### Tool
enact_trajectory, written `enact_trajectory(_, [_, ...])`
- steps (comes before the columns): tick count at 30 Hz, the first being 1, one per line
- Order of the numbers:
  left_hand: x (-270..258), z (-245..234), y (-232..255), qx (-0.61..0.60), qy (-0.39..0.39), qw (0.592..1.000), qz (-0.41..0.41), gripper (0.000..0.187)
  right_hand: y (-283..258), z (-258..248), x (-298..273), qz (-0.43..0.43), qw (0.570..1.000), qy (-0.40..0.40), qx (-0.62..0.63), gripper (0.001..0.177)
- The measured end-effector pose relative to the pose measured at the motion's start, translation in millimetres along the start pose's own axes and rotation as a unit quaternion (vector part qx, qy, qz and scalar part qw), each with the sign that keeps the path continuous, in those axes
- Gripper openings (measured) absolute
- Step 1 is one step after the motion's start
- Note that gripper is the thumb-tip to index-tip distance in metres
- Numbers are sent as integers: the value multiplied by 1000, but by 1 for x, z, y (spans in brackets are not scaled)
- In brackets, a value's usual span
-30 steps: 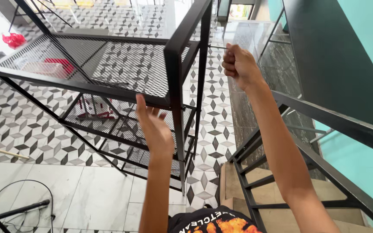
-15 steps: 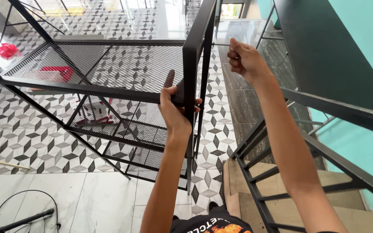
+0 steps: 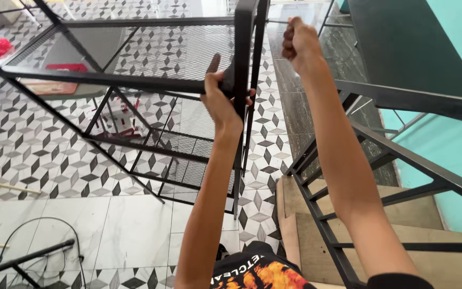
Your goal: The person assembles a black metal mesh shelving unit by hand-tightening fasteners at the frame joints. They move around the unit to access different corners, repeatedly turning fasteners until the frame is secured.
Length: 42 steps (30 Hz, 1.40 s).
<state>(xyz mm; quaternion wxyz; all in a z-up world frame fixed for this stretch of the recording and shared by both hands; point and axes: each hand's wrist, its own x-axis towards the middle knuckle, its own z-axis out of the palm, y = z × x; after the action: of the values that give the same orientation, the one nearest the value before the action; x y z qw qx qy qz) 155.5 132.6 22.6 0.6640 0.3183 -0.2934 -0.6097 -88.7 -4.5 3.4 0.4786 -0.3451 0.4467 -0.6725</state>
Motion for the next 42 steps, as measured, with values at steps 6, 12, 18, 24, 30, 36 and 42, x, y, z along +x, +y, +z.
enact_trajectory(6, [-5,9,8,-45,10,999,7,35,14,-12,19,-154,977,-20,-148,28])
enact_trajectory(12, [-6,6,1,13,18,999,34,39,5,-27,11,-241,934,-116,-236,28])
enact_trajectory(18, [-4,6,-1,2,5,999,37,38,-12,-21,-14,-259,916,-131,-277,28])
enact_trajectory(24, [-8,3,2,-26,7,999,42,37,-9,-15,-25,-336,892,-131,-273,24])
enact_trajectory(30, [-10,6,2,-39,15,998,44,35,-5,-10,-32,-454,808,-80,-367,22])
enact_trajectory(36, [-6,6,-1,-58,6,998,29,35,2,-1,-45,-499,801,-13,-331,21])
enact_trajectory(42, [-8,6,-1,-35,5,998,60,35,6,5,-47,-484,816,-12,-316,18])
